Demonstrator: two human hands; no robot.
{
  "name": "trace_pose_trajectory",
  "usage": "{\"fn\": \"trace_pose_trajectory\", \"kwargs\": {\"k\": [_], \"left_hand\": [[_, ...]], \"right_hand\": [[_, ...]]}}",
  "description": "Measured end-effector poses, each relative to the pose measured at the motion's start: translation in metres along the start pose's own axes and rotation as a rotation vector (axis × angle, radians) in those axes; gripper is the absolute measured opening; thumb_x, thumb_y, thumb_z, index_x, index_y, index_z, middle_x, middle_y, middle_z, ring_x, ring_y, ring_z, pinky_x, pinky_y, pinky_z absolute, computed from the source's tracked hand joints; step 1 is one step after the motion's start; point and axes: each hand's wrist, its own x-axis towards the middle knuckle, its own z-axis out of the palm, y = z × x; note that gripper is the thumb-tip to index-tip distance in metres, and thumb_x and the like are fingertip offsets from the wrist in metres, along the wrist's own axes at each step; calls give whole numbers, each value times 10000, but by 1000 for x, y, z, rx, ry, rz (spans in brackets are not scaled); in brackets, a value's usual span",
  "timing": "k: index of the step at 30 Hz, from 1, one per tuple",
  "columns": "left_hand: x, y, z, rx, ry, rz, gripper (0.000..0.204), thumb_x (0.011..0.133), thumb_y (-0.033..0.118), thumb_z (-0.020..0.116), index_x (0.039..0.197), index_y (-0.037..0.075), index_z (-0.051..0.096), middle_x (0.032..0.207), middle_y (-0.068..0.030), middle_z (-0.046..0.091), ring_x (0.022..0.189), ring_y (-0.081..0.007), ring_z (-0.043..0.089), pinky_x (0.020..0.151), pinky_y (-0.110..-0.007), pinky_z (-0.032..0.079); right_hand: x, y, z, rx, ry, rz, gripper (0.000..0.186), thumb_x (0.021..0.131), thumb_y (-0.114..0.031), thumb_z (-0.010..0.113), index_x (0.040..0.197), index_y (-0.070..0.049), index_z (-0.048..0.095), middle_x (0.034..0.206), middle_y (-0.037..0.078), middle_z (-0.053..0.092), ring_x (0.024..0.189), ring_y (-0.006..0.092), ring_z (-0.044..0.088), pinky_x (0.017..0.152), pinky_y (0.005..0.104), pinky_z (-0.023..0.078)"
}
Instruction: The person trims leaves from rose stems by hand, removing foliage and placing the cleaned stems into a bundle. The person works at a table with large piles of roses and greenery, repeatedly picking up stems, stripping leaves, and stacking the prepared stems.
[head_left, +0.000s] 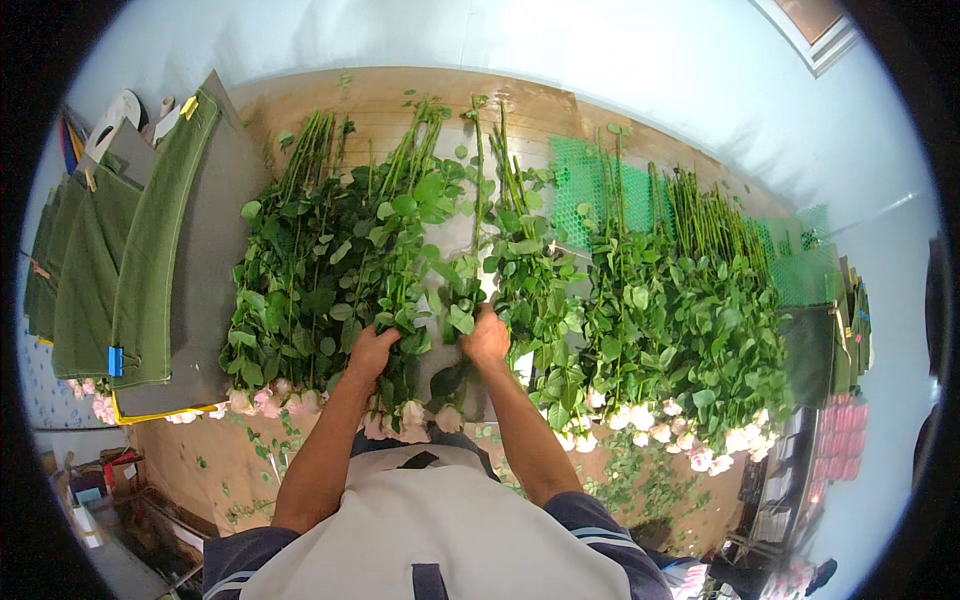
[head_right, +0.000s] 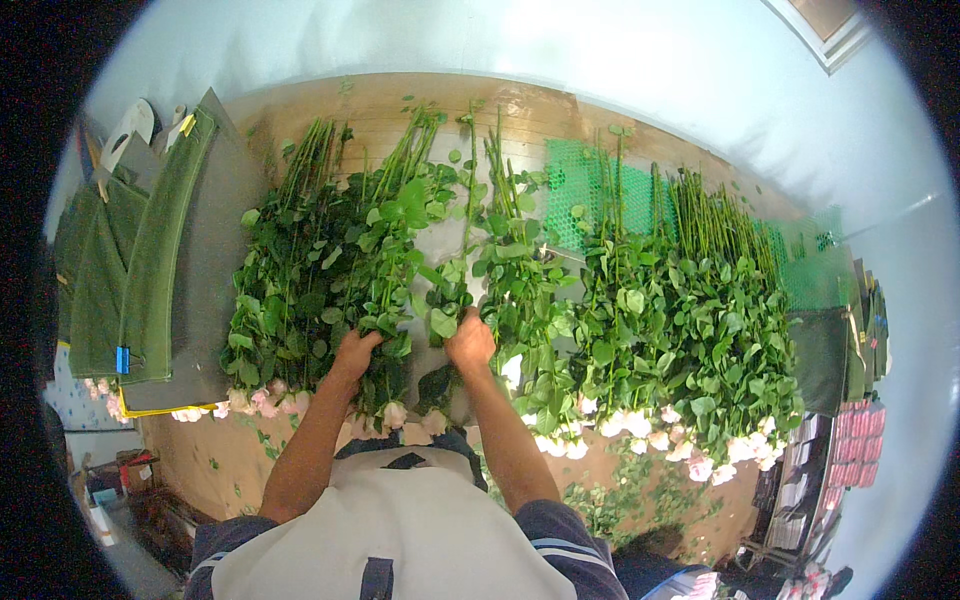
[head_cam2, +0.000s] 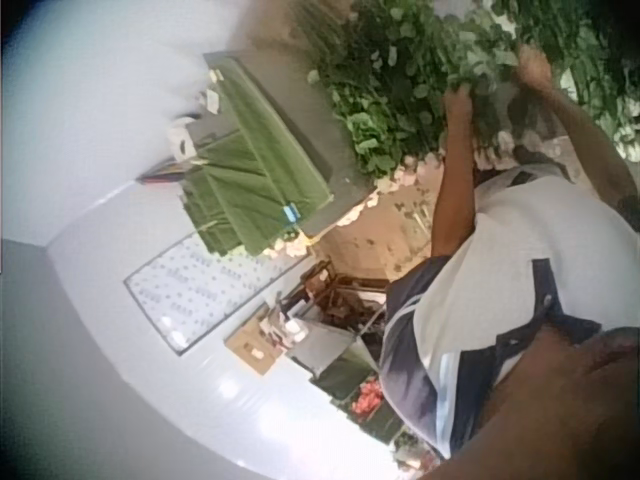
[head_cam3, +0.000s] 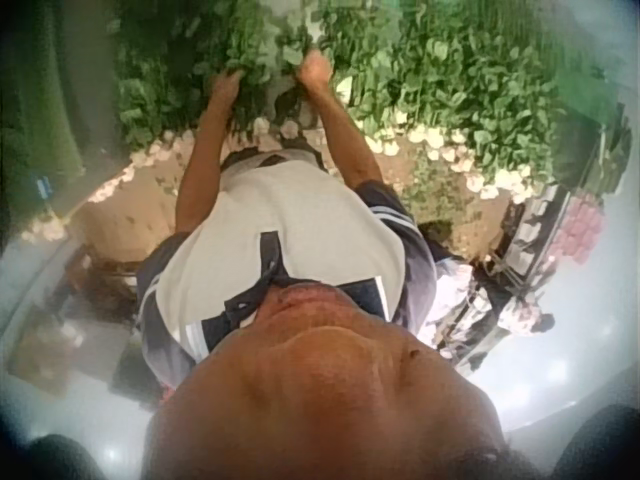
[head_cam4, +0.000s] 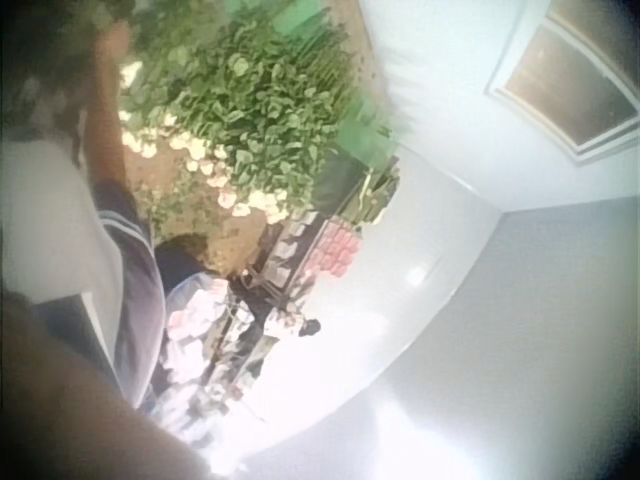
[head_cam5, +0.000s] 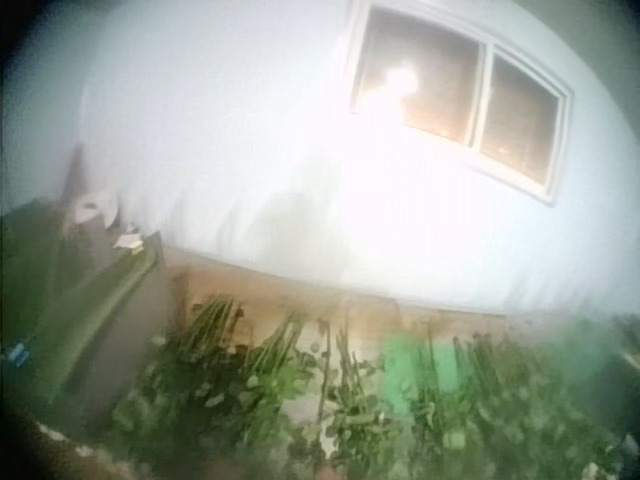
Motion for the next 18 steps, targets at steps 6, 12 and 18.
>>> {"fn": "trace_pose_trajectory", "kwargs": {"k": [6,12,18], "left_hand": [[1,-6,3,82,49,-66,469,801,278,632,1168,-5,567,1091,-121,608,932,-264,570,804,-426,427],[9,-11,10,120,74,-72,500,807,307,646,1175,-18,553,1102,-142,599,940,-276,570,802,-447,422],[9,-10,20,107,120,-102,577,781,326,665,1208,-38,531,1144,-155,578,992,-280,557,849,-423,422]], "right_hand": [[-4,4,-13,154,-8,13,375,773,-149,560,1134,-49,564,1016,247,636,961,428,597,828,494,473],[-4,14,-16,198,-17,-17,437,676,-76,661,1102,-64,559,1008,225,642,955,422,599,826,480,481],[-7,23,-24,451,117,-110,271,870,-142,549,1109,-16,556,911,258,640,867,442,609,750,485,478]]}}
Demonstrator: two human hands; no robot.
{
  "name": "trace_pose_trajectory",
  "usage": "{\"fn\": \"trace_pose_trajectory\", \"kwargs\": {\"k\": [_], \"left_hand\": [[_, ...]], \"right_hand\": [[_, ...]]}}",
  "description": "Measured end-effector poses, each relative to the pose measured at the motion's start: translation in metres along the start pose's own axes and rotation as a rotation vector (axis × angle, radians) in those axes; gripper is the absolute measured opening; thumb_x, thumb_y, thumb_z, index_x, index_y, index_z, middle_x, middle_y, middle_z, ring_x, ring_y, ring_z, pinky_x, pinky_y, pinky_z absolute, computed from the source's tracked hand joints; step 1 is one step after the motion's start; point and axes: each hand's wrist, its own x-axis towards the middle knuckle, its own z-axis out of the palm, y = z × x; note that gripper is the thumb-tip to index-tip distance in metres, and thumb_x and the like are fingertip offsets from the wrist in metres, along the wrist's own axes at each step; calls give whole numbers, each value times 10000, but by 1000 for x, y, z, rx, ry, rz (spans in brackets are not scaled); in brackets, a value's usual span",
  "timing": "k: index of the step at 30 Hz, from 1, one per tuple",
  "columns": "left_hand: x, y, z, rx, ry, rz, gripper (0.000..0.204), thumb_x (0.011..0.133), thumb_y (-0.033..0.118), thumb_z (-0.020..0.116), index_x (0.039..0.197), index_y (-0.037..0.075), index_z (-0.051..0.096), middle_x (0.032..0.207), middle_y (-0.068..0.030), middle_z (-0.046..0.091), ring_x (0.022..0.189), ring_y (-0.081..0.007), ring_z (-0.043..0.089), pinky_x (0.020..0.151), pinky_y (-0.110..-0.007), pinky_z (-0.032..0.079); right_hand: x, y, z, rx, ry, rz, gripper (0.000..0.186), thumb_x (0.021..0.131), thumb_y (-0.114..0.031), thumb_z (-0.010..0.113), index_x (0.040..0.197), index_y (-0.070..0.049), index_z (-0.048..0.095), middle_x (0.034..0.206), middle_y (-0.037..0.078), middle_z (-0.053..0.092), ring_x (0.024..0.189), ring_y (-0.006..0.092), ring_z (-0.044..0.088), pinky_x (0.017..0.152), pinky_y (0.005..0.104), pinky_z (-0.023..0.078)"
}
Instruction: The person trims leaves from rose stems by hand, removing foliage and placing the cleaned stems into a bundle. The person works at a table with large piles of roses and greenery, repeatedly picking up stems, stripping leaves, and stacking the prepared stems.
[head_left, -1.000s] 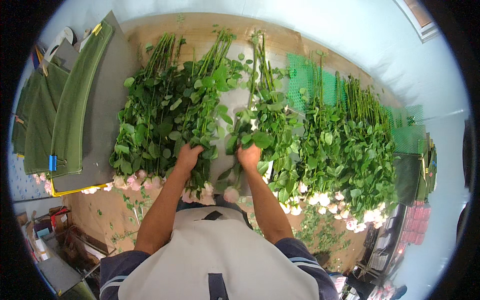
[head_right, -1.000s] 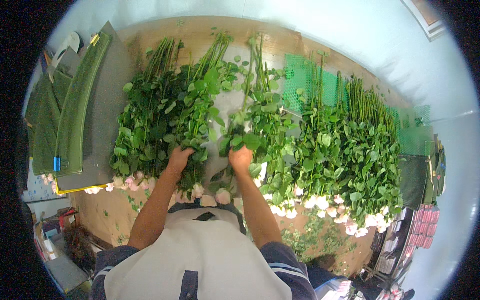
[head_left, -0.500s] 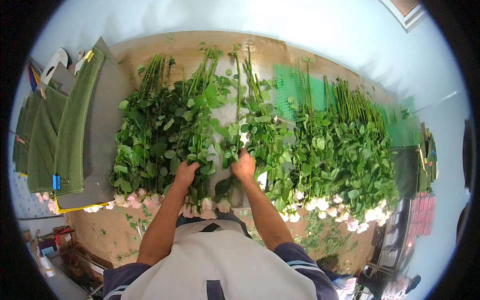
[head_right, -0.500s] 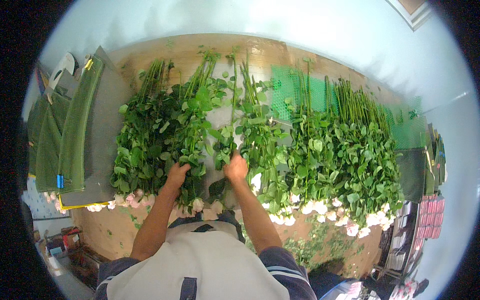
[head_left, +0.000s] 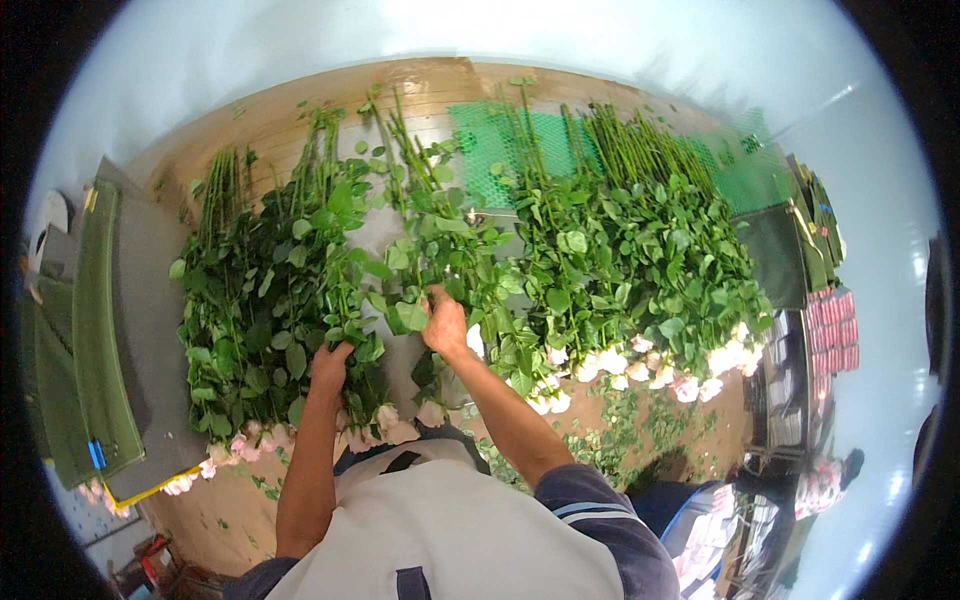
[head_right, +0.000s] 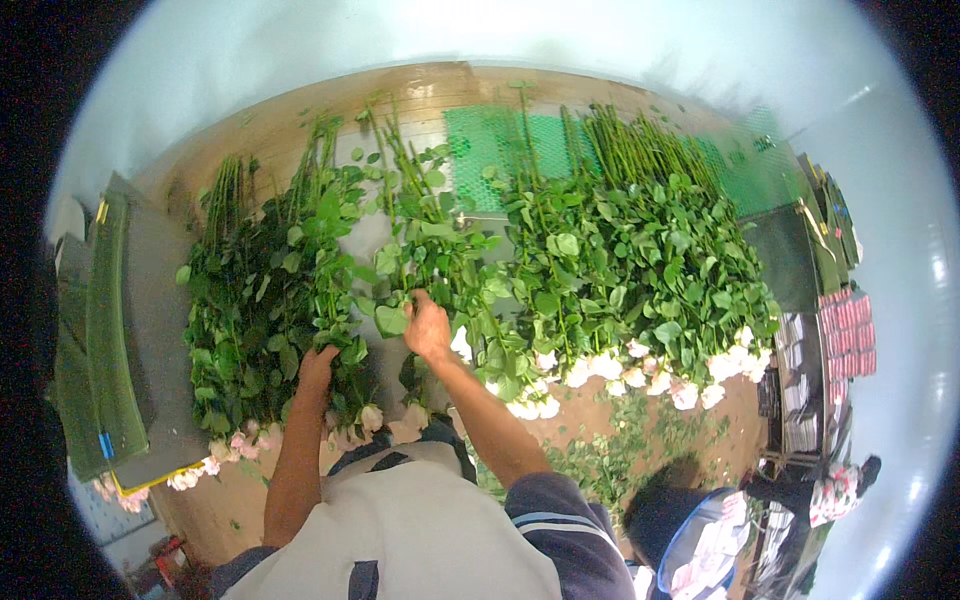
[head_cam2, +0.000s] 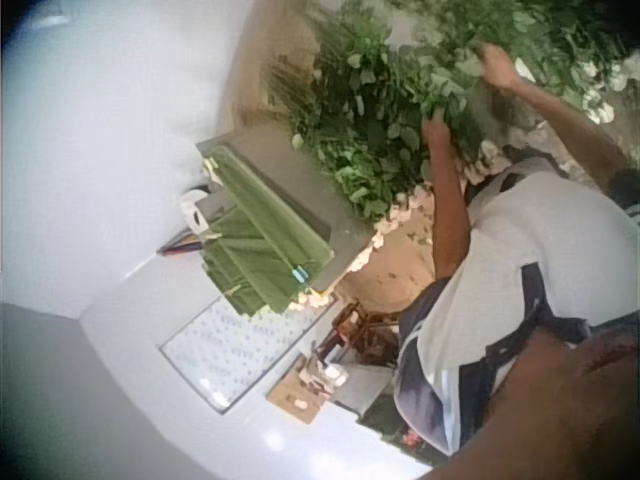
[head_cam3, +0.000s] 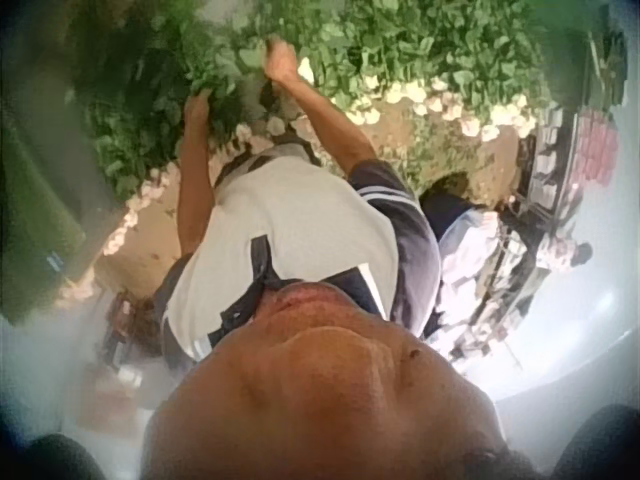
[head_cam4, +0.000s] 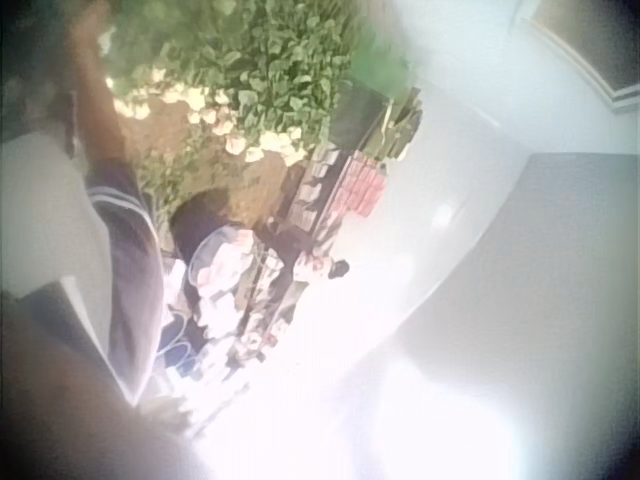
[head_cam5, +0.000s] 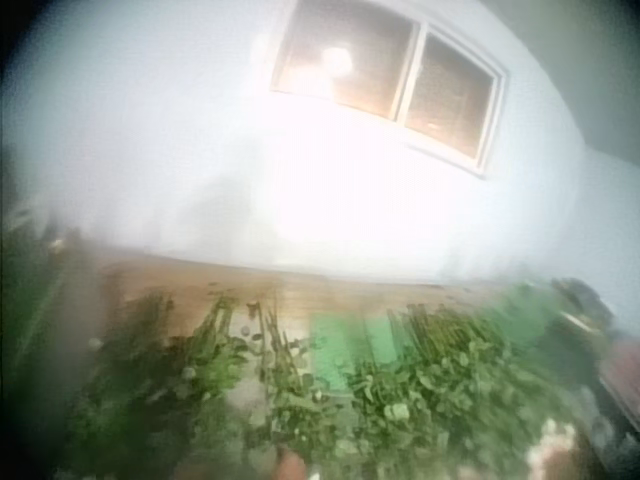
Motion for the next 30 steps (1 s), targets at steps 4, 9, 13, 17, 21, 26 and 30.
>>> {"fn": "trace_pose_trajectory", "kwargs": {"k": [4,9,13,17,21,26,30], "left_hand": [[0,1,1,31,-66,34,639,781,315,661,1271,-55,480,1225,-185,539,1074,-303,535,885,-418,412],[-9,6,6,-85,-141,-42,817,760,369,666,1394,-11,317,1393,-196,369,1238,-351,396,968,-490,352],[-16,14,12,-95,-79,-47,530,827,204,623,1282,-23,474,1226,-118,540,1054,-257,538,887,-384,409],[-19,20,16,-49,-48,-14,513,832,201,622,1273,-23,483,1204,-105,553,1046,-252,538,885,-378,412],[-28,25,18,-75,-87,-25,534,841,216,626,1288,-26,466,1234,-119,535,1071,-261,527,896,-385,408],[-26,28,26,91,-7,-90,653,860,252,614,1385,-35,351,1347,-184,456,1178,-312,486,964,-431,387],[-5,12,29,111,-46,-227,863,848,446,615,1472,43,176,1496,-201,234,1351,-390,273,1063,-585,267]], "right_hand": [[-4,0,-23,132,23,71,281,897,-127,530,1139,14,550,916,250,642,862,398,629,749,439,475],[-12,14,-79,344,93,59,303,909,-82,547,1185,43,530,965,165,650,865,216,613,783,325,480],[-12,36,-156,305,191,-7,254,916,-56,543,1153,35,547,972,128,654,855,163,592,771,296,480],[-2,66,-234,57,358,-44,242,912,-74,548,1135,18,561,945,164,660,803,178,609,735,317,489],[17,97,-273,-297,471,100,306,888,-211,582,1126,-18,591,781,210,650,700,327,647,657,370,492],[22,88,-270,-720,498,258,429,871,-244,574,1261,-85,491,1040,173,651,902,377,637,786,473,506],[2,37,-195,-123,405,-279,232,898,-141,567,1090,-14,597,886,186,668,785,283,668,697,364,514]]}}
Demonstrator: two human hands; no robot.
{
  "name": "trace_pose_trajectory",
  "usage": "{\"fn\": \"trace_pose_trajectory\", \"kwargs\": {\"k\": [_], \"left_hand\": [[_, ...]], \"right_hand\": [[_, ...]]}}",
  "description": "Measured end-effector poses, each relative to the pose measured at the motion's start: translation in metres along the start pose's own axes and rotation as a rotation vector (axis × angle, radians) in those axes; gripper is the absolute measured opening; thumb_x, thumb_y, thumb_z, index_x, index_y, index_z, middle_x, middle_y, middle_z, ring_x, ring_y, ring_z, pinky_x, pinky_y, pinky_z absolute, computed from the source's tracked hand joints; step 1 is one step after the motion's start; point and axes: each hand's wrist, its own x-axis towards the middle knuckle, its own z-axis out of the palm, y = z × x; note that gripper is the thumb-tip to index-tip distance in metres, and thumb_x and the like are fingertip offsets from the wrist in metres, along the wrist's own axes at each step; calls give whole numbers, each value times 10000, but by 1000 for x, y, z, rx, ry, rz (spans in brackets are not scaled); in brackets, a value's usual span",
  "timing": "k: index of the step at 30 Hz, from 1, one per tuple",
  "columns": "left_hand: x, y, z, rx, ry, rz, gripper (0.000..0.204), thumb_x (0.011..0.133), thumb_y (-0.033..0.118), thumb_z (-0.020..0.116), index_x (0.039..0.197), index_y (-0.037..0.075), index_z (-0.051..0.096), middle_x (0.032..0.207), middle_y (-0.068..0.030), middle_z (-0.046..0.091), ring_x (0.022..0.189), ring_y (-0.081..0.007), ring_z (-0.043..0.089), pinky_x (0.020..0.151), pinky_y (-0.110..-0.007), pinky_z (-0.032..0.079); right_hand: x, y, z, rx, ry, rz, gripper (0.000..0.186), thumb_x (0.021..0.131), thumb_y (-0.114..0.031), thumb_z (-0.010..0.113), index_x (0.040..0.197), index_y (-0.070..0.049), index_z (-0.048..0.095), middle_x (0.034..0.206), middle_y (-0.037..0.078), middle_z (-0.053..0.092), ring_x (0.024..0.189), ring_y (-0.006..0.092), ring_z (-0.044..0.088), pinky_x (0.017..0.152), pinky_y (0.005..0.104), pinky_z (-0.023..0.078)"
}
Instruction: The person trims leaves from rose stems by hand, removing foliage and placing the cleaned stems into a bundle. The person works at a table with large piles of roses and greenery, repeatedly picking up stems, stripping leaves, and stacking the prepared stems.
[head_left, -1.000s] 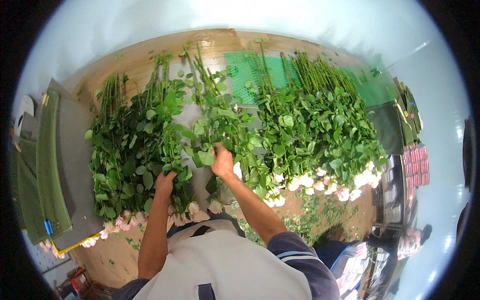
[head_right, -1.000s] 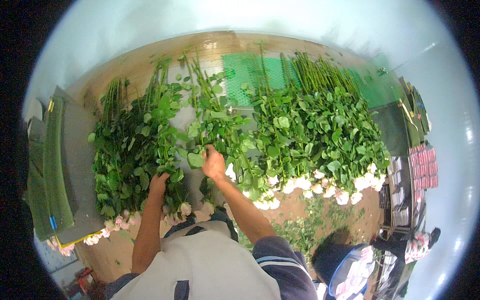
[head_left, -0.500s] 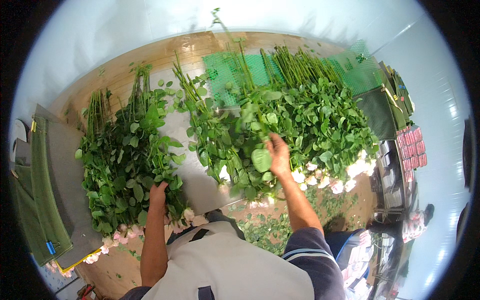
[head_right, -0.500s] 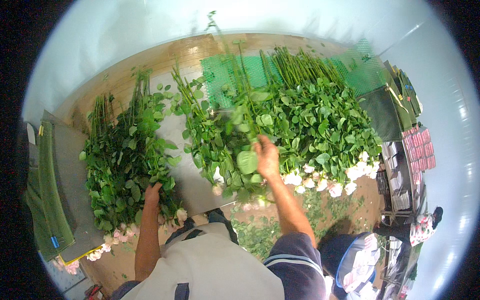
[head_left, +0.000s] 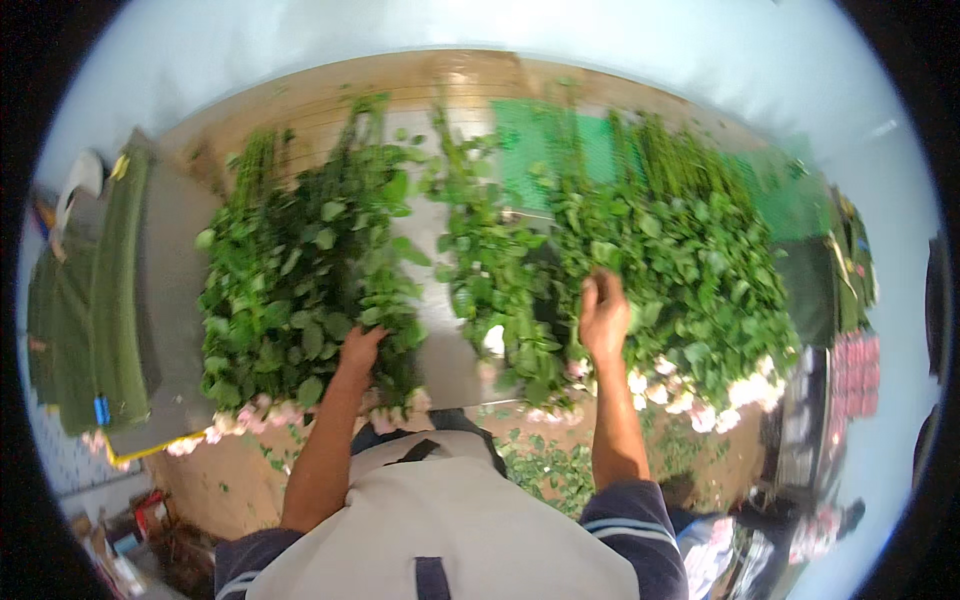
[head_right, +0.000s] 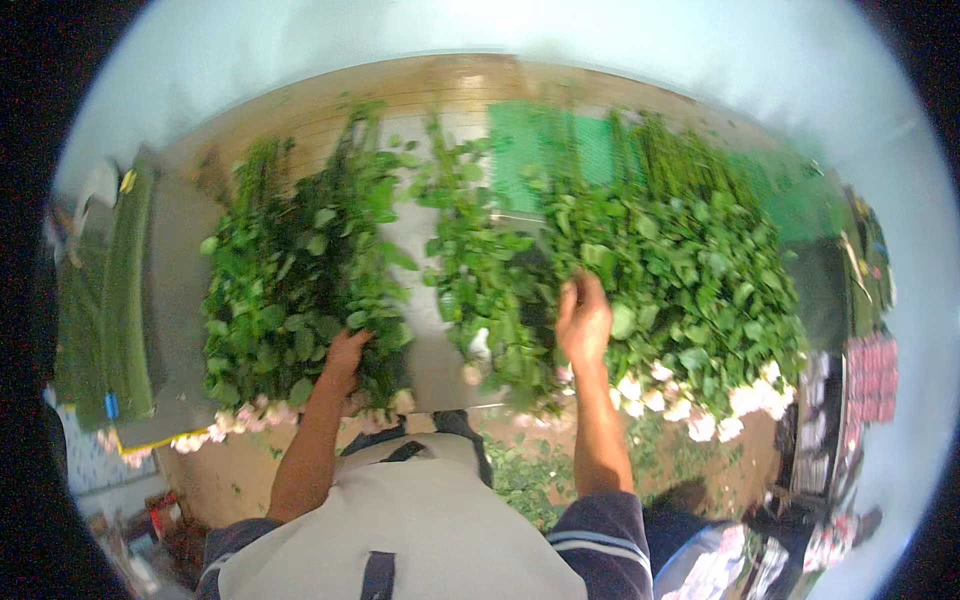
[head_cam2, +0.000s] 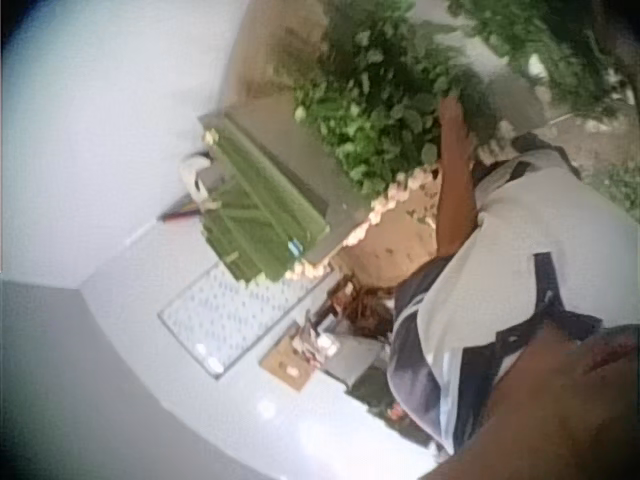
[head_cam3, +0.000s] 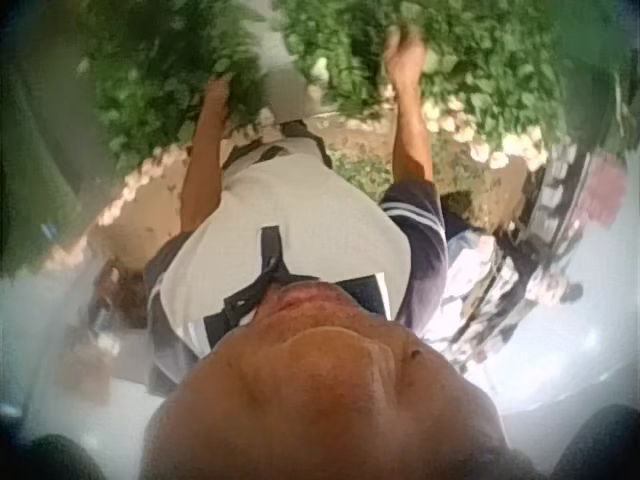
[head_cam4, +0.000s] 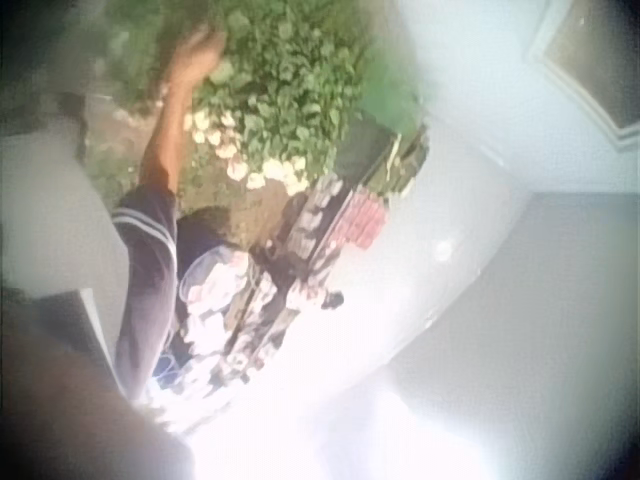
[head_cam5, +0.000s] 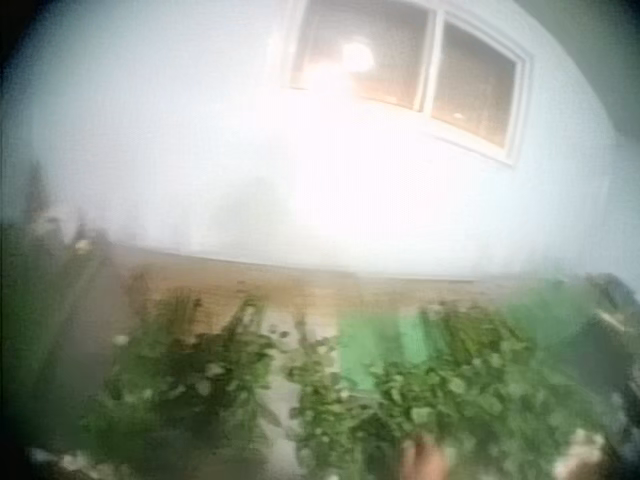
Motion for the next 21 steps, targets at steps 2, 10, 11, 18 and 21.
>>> {"fn": "trace_pose_trajectory", "kwargs": {"k": [2,10,11,18,21], "left_hand": [[14,-5,-3,10,-14,-15,873,855,499,583,1476,49,164,1513,-187,195,1368,-380,242,1065,-589,255],[20,-10,-9,-133,-175,14,759,877,508,557,1428,54,300,1467,-167,294,1329,-349,304,1050,-538,286],[19,-9,-10,-144,-222,74,698,887,482,558,1397,50,356,1429,-165,355,1298,-339,348,1035,-528,305],[20,-3,-17,-287,-344,170,439,874,346,632,1174,34,558,1153,-113,595,1054,-263,532,970,-458,375],[19,-1,-14,-220,-258,162,467,818,308,684,1200,68,561,1130,-90,604,1071,-257,542,933,-421,411]], "right_hand": [[-32,-35,61,163,-233,41,203,906,-147,569,1074,-39,611,890,178,662,785,273,654,735,346,512],[-94,-74,243,278,-505,188,251,865,-172,621,979,52,639,784,112,665,694,150,594,686,289,478],[-92,-73,248,295,-492,228,241,859,-168,623,961,49,643,770,107,662,682,146,586,679,288,475],[-86,-74,245,808,-474,666,133,879,-115,557,932,-9,618,846,33,615,756,129,526,718,264,426],[-86,-79,246,881,-550,748,192,885,-130,549,1023,-3,591,913,54,620,800,157,557,749,275,448]]}}
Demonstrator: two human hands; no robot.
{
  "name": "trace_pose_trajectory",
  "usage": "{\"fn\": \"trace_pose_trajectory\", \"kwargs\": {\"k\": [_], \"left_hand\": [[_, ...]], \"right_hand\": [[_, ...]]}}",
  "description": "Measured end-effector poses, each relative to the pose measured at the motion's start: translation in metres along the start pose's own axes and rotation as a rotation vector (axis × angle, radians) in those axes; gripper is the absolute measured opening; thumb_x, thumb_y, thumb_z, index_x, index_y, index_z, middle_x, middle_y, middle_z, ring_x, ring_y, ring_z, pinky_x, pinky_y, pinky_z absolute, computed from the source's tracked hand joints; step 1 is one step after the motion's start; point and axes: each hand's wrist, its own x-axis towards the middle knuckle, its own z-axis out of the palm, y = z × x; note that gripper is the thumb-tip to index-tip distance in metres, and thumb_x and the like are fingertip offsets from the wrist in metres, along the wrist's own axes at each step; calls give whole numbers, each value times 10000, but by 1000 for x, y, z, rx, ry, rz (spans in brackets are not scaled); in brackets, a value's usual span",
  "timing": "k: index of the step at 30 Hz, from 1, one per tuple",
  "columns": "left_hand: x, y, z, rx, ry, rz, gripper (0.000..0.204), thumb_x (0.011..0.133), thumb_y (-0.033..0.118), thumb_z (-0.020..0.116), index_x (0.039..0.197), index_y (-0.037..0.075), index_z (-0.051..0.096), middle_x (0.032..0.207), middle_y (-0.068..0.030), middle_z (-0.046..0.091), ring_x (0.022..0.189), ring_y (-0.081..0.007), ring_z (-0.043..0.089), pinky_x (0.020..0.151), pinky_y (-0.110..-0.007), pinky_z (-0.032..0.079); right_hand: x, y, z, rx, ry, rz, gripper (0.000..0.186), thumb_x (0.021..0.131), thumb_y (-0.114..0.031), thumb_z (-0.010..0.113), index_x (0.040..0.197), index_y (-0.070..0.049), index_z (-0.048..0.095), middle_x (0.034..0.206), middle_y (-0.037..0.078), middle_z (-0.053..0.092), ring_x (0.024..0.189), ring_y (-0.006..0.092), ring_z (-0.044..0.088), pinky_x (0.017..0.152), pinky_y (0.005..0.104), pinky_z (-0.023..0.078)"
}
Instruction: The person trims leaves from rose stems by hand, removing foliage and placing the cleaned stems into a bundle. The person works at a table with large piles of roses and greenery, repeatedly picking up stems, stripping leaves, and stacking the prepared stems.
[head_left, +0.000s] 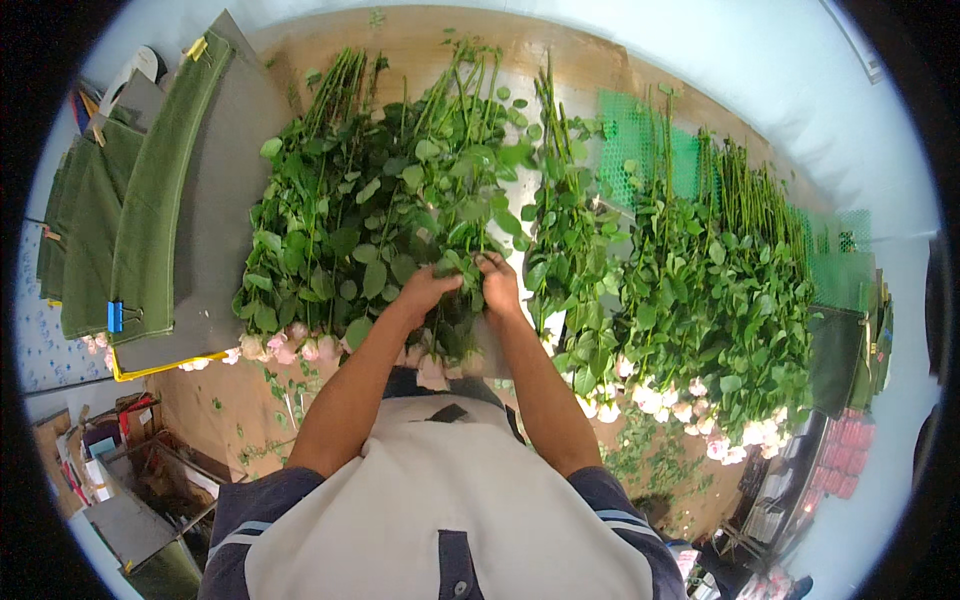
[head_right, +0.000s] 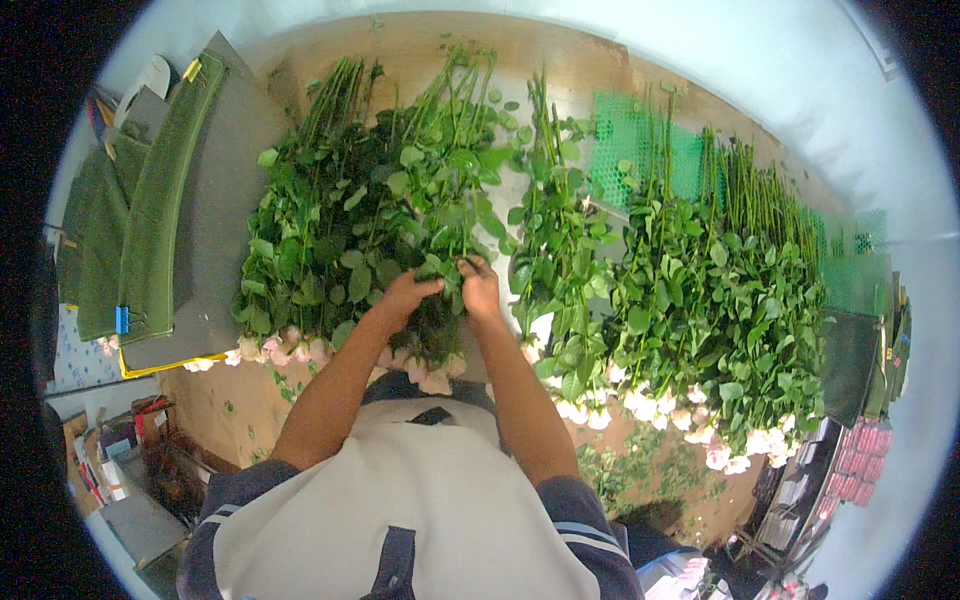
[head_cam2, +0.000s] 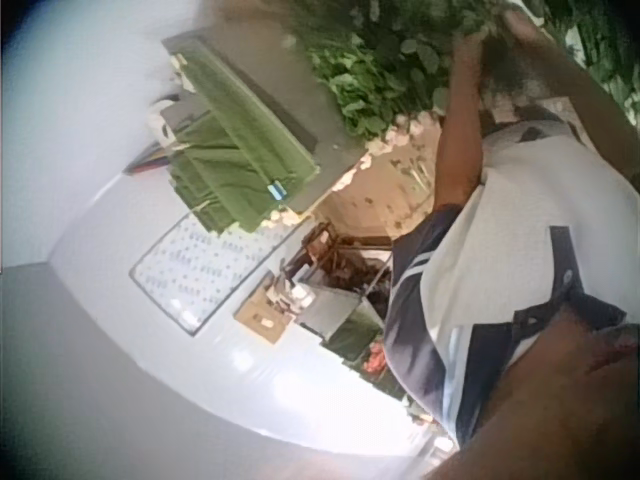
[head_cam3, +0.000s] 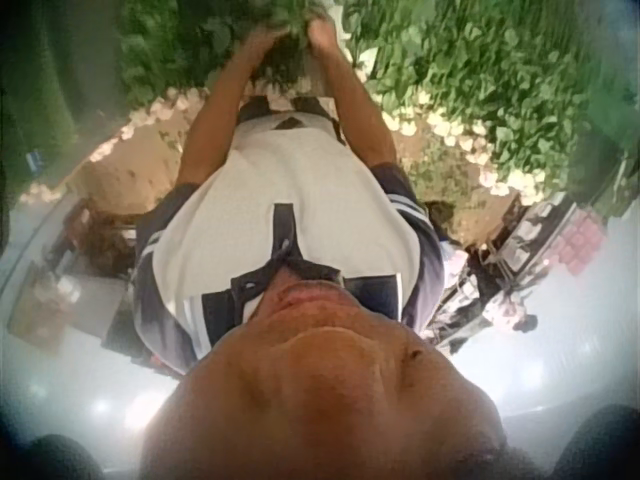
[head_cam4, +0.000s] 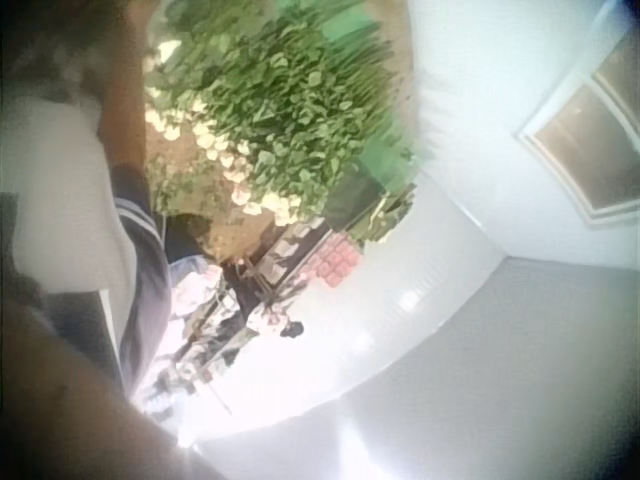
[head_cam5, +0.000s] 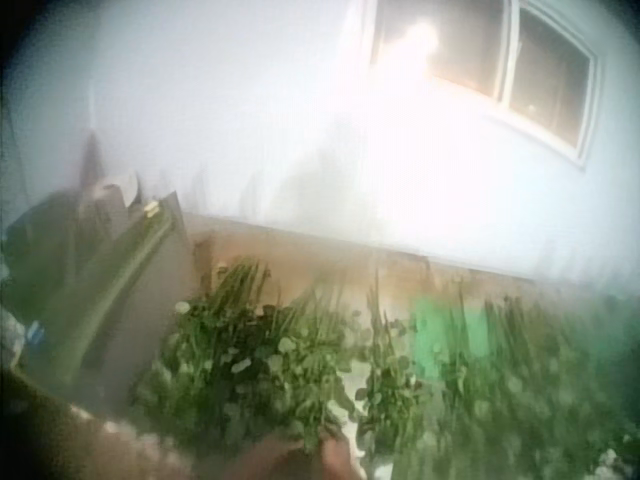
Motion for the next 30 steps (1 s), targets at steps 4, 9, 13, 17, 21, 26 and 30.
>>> {"fn": "trace_pose_trajectory", "kwargs": {"k": [4,9,13,17,21,26,30], "left_hand": [[4,-1,-6,-61,-4,-8,438,786,237,703,1172,66,588,1112,-88,608,985,-250,570,862,-395,440],[18,-12,-7,-110,73,106,346,798,218,685,1107,73,629,1003,-56,648,860,-193,586,764,-380,451],[25,-22,3,-3,112,169,313,788,179,675,1059,28,636,1011,-93,640,884,-220,584,759,-389,453],[30,-20,8,241,146,114,273,801,139,619,1044,14,616,944,-135,632,857,-270,588,739,-423,442],[27,-18,7,337,173,148,279,851,162,577,1088,15,597,944,-168,626,857,-340,589,755,-455,444],[13,-9,4,131,210,275,349,893,255,572,1122,-9,583,941,-121,632,836,-288,605,788,-466,477],[2,0,2,-147,82,274,370,911,293,585,1160,20,577,946,-82,649,845,-227,615,778,-422,483]], "right_hand": [[-7,-13,1,53,38,29,250,861,-145,549,1050,15,578,952,68,606,843,167,546,790,277,432],[-20,-26,6,98,69,-69,190,902,-179,523,959,-9,585,876,34,589,795,133,500,784,276,400],[-31,-17,13,74,150,-243,118,907,-122,536,943,-24,590,812,17,585,715,104,489,684,242,407],[-31,-8,12,-439,172,-165,157,889,-145,568,874,2,620,780,24,594,695,107,493,670,272,418],[-31,-9,5,-331,61,-28,165,897,-139,559,910,18,609,741,42,590,655,105,528,560,269,454],[-34,-16,13,-281,80,-230,150,918,-109,537,975,25,574,730,12,564,625,73,508,509,244,433],[-41,-24,24,-303,25,-280,171,929,-128,533,954,30,595,722,-19,555,638,52,471,550,203,373]]}}
